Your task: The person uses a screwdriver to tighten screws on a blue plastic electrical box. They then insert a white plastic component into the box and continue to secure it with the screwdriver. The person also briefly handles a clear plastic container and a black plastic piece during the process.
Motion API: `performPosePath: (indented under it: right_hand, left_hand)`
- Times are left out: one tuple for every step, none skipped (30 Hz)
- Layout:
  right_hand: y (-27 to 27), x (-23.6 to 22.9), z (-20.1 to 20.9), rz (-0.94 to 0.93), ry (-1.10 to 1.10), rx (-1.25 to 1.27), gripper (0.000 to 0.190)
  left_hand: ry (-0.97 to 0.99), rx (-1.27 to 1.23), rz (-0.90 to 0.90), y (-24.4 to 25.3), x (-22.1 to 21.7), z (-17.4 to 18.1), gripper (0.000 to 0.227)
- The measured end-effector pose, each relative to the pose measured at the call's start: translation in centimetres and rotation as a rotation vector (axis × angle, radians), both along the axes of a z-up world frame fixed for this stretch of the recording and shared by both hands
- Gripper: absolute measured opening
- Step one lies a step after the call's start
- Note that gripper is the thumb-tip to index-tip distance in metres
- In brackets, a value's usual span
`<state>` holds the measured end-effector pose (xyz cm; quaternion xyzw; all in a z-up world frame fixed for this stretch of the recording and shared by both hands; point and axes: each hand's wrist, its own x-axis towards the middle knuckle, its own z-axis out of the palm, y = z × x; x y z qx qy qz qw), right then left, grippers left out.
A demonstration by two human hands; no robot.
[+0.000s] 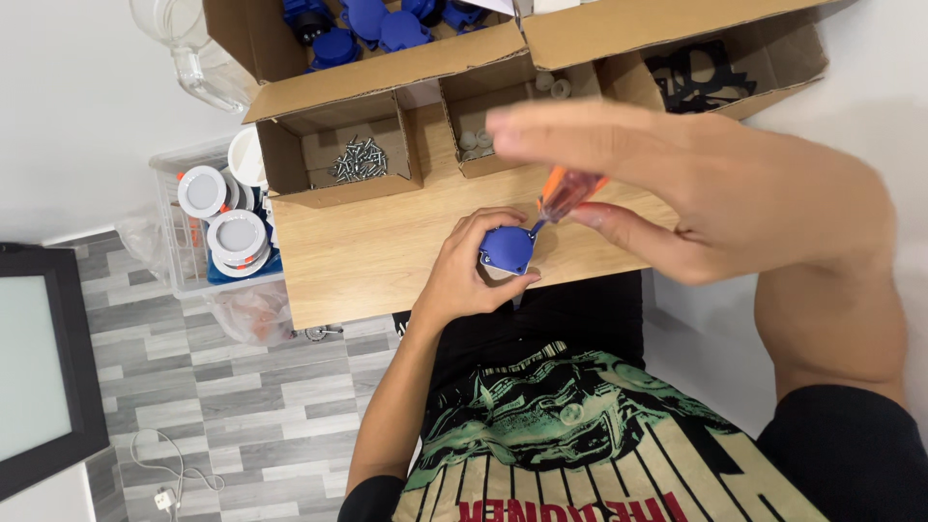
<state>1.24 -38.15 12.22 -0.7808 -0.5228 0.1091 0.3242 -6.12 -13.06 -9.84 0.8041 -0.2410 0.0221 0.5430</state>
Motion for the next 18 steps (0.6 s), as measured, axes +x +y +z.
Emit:
performPosePath:
  right_hand:
    - [-0.5,0.0,-0.4,-0.003,-0.001,-0.001,0.065]
    - [-0.9,0.0,-0.9,-0.075,-0.067,-0.08,0.061]
    - [-1.3,0.1,-1.3,-0.146,-0.134,-0.16,0.056]
    - [-1.1,0.0,-1.5,-0.144,-0.132,-0.16,0.056]
    - [-0.9,0.0,-1.7,-0.188,-0.275,-0.056,0.045]
    - [-0.7,-0.1,-2.0,-0.232,-0.418,0.05,0.04]
    - [-0.3,0.1,-2.0,-0.231,-0.417,0.051,0.04]
    - [0.1,0.3,-1.9,-0.204,-0.404,0.097,0.041]
    - [0.5,0.5,-1.9,-0.177,-0.391,0.144,0.042]
    - [0.6,0.7,-2.2,-0.176,-0.392,0.144,0.042]
    - [0.7,0.9,-2.6,-0.168,-0.456,0.178,0.046]
    - [0.8,1.1,-2.9,-0.161,-0.517,0.212,0.05]
    - [1.1,0.9,-3.1,-0.161,-0.514,0.211,0.05]
    - [1.2,0.8,-3.2,-0.218,-0.533,0.152,0.051]
    - [1.4,0.7,-3.4,-0.275,-0.551,0.092,0.057]
    - [1.6,0.8,-3.3,-0.273,-0.552,0.091,0.057]
    - [1.7,0.8,-3.2,-0.237,-0.56,0.147,0.057]
    - [1.9,0.7,-3.2,-0.2,-0.564,0.203,0.058]
  left_hand:
    - [-0.001,-0.001,-0.003,0.0,0.0,0.1,0.061]
    - [0.006,0.003,-0.003,0.0,0.0,0.3,0.061]
    - [0.014,0.006,-0.003,0.0,0.0,0.5,0.061]
    - [0.016,0.007,-0.002,0.0,0.0,0.4,0.061]
    - [0.002,0.004,-0.005,0.0,0.0,0.3,0.061]
    - [-0.012,0.002,-0.009,0.0,0.1,0.2,0.06]
    - [-0.011,0.003,-0.008,0.0,0.0,0.1,0.06]
    - [-0.002,0.007,-0.004,0.0,0.0,0.0,0.061]
    - [0.007,0.012,0.0,0.1,0.0,0.0,0.061]
    - [0.006,0.012,0.001,0.1,0.0,-0.3,0.061]
    - [-0.006,0.02,0.007,0.1,0.0,-0.5,0.062]
    - [-0.015,0.029,0.014,0.2,-0.1,-0.8,0.064]
    - [-0.013,0.029,0.013,0.2,-0.1,-0.7,0.064]
    - [-0.016,0.018,0.009,0.1,-0.1,-0.7,0.062]
    - [-0.02,0.007,0.004,0.1,0.0,-0.6,0.061]
    - [-0.022,0.006,0.005,0.1,0.1,-0.4,0.061]
    - [-0.022,0.005,0.002,0.1,0.1,-0.2,0.06]
    - [-0.02,0.006,0.0,0.1,0.0,0.0,0.06]
